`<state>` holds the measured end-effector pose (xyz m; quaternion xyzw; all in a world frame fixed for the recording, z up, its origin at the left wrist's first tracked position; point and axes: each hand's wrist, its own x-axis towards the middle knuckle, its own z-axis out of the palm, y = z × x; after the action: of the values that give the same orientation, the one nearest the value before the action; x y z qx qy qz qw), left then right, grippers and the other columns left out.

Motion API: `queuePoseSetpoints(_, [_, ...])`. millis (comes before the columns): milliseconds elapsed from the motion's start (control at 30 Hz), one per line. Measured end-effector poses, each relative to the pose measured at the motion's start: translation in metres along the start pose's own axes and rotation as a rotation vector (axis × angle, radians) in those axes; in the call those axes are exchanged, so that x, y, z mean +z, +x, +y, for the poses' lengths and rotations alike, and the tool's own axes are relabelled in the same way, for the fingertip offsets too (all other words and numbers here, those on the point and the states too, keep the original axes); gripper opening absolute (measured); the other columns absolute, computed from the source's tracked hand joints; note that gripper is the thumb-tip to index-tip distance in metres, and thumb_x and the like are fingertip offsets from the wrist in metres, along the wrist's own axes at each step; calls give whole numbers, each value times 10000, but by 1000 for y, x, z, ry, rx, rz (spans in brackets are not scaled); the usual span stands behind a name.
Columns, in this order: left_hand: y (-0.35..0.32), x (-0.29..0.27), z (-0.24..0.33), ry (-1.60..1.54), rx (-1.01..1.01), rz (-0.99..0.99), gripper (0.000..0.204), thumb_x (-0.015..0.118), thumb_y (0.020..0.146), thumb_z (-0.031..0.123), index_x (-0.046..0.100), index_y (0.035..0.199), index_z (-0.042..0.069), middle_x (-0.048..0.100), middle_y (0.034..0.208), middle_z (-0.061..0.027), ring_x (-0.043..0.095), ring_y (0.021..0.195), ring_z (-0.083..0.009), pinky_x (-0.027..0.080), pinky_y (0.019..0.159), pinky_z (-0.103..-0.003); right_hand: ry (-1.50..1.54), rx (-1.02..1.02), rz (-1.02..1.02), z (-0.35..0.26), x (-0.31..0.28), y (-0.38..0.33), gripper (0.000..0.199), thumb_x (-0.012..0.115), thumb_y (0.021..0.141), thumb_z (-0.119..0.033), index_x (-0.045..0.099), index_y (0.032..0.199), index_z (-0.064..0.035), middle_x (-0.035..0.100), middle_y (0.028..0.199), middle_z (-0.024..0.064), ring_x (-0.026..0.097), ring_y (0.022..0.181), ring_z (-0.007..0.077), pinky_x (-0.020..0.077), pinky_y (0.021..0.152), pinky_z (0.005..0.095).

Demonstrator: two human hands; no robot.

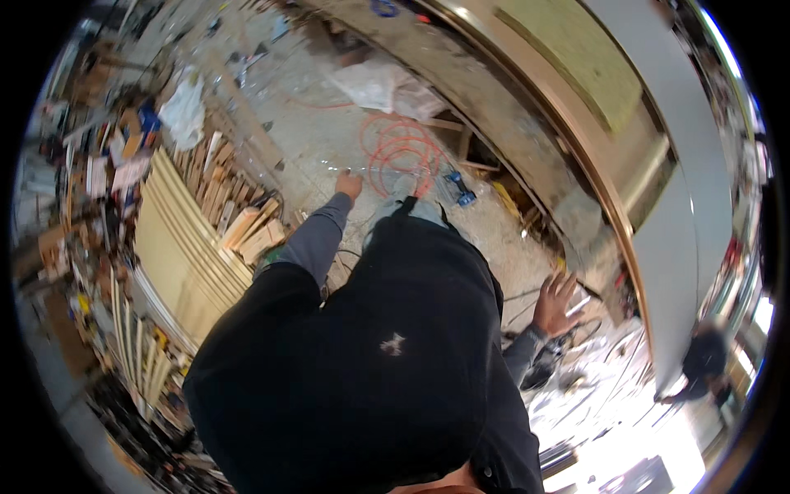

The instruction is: The person positions a long metal trim piece along a wooden frame, then places a large white panel onto the frame. They use a nail gun to fasten the panel and trim, then apply sealant along the trim with a caulking gun. Finally, they use a utility knife to trim excess material from the panel edge.

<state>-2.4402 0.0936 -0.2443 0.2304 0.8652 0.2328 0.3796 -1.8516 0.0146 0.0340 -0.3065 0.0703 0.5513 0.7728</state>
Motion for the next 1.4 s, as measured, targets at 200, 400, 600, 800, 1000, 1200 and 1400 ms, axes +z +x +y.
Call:
queuePoseSetpoints(200, [-16,2,-77,26,-153,-21,682,694,836,289,557,1389,-85,601,1381,-304,565,1320,-418,450,1115,-427,-1567,-43,11,38,39,47,669,584,1009,-479,473,1511,-51,348,1657,169,340,1507,352,260,1208,540])
queuePoseSetpoints(400, [0,11,-59,126,-20,-156,641,651,881,375,604,1340,-70,627,1333,-310,598,1267,-429,465,1093,-446,-2580,-511,-604,159,71,128,390,729,888,-446,774,1071,-105,415,1549,325,392,1411,508,331,1166,567])
queuePoseSetpoints(600, [94,-51,189,-181,513,111,449,650,939,334,670,1228,-9,677,1214,-257,645,1133,-419,512,954,-506,-2539,21,-317,176,66,93,411,738,863,-485,773,1055,-124,608,1394,250,512,1328,457,410,1109,531])
queuePoseSetpoints(800, [248,-131,416,388,1006,335,350,627,932,198,646,1256,68,637,1308,-194,568,1237,-399,471,1022,-504,-2130,-7,29,77,-53,-1,440,707,922,-405,736,1061,11,741,1108,225,718,1022,345,551,905,394])
queuePoseSetpoints(1000, [337,-135,539,1285,1253,368,525,485,1001,167,461,1526,155,492,1567,-68,313,1533,-317,254,1224,-590,-2315,370,495,52,-154,-180,414,612,927,-435,794,1050,-84,765,1055,182,717,1047,349,539,950,460])
queuePoseSetpoints(1200, [426,-181,492,1322,1347,337,255,601,979,189,644,1207,84,644,1193,-118,632,1100,-303,523,939,-433,-2788,721,96,45,-179,-197,354,539,1006,-385,768,974,-118,743,839,147,710,810,377,552,702,516])
queuePoseSetpoints(1400, [350,-247,424,1323,1042,469,295,621,947,163,539,1195,24,624,1207,-203,634,1073,-432,531,903,-520,-2050,268,568,94,-52,-115,506,667,945,-431,714,1177,16,740,1118,227,703,1088,368,541,943,437])
